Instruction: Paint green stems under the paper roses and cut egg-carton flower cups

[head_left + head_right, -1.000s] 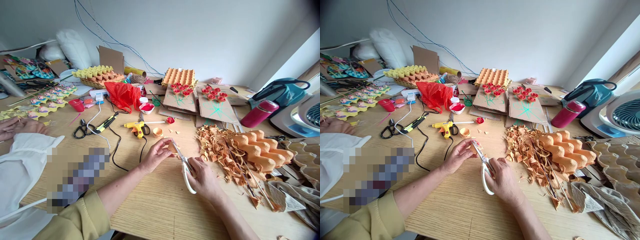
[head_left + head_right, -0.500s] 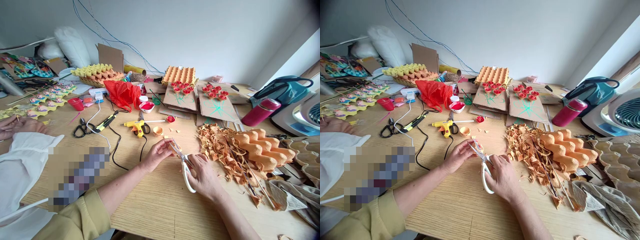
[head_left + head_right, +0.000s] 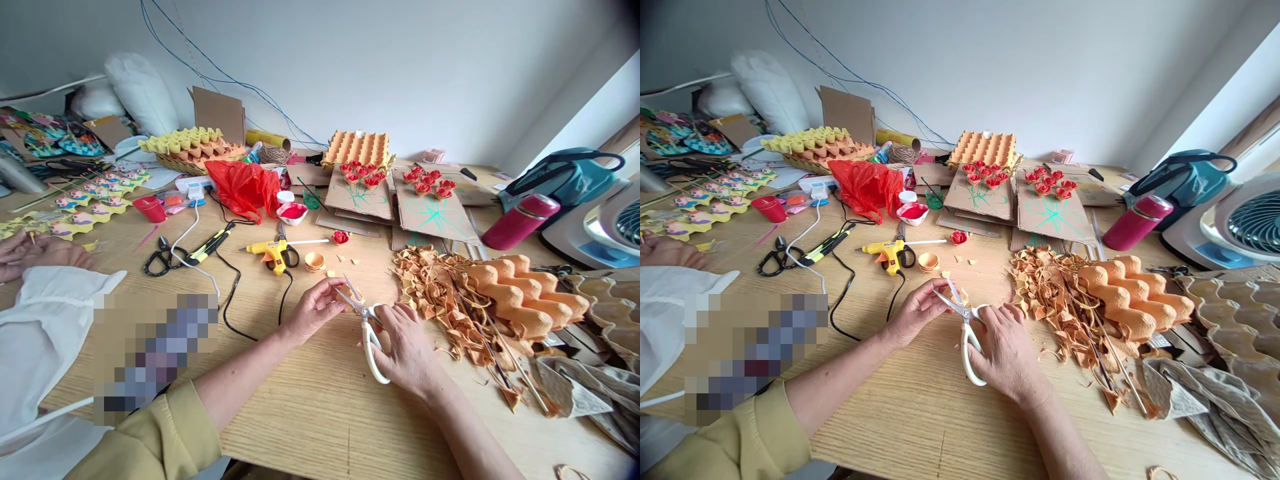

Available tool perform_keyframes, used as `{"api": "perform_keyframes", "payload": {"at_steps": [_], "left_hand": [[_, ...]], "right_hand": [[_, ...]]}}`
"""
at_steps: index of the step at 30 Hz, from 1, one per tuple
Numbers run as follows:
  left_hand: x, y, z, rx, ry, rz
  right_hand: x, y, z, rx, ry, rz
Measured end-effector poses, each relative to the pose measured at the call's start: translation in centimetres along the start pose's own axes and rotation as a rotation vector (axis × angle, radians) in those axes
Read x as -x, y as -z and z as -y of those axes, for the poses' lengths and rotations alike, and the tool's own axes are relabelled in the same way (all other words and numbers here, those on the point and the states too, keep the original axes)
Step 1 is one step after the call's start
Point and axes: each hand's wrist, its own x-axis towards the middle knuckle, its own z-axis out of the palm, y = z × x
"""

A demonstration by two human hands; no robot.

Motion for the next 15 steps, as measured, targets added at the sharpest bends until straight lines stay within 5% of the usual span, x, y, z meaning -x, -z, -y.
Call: {"api": "perform_keyframes", "payload": {"at_steps": [15], "left_hand": [[-0.08, 0.09, -0.08, 0.044, -0.046, 0.034]], "right_hand": [[0.32, -0.04, 0.14, -0.127, -0.005, -0.019]]}}
